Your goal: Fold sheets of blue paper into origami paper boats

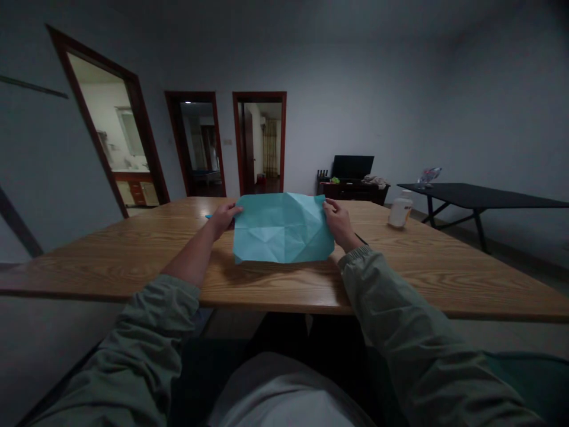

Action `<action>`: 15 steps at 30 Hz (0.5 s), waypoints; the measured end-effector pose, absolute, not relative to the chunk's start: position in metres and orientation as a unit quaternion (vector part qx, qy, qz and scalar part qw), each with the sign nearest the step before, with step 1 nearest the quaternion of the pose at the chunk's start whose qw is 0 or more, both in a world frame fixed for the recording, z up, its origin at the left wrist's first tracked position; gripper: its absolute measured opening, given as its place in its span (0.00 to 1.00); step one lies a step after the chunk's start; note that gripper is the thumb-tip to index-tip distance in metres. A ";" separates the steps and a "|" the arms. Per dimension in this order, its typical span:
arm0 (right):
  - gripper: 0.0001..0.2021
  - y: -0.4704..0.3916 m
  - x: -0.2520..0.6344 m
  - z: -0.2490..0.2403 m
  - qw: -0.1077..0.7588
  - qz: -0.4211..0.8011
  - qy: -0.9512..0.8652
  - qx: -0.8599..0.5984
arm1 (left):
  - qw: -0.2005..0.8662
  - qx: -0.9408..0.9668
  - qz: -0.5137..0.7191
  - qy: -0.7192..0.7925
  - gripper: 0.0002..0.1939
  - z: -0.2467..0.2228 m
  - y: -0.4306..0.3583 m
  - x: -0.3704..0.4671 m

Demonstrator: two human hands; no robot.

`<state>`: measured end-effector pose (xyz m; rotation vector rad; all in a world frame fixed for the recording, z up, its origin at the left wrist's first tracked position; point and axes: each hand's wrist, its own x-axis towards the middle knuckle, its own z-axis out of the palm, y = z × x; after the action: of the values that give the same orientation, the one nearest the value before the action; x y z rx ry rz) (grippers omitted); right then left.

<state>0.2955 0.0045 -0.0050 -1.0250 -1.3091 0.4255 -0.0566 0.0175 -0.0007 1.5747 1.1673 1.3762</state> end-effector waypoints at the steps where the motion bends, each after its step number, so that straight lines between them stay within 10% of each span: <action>1: 0.25 0.006 0.295 -0.006 0.645 0.184 -0.583 -0.459 | 0.370 0.612 0.536 0.449 0.18 -0.002 0.020 -0.057; 15: 0.10 0.025 0.311 -0.031 0.430 0.138 -0.625 -0.637 | 0.307 0.683 0.386 0.539 0.16 -0.013 0.024 -0.065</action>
<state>0.3110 0.0250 -0.0315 -1.5879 -1.5589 0.3441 -0.0654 0.0239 -0.0127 1.8058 1.4246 1.0213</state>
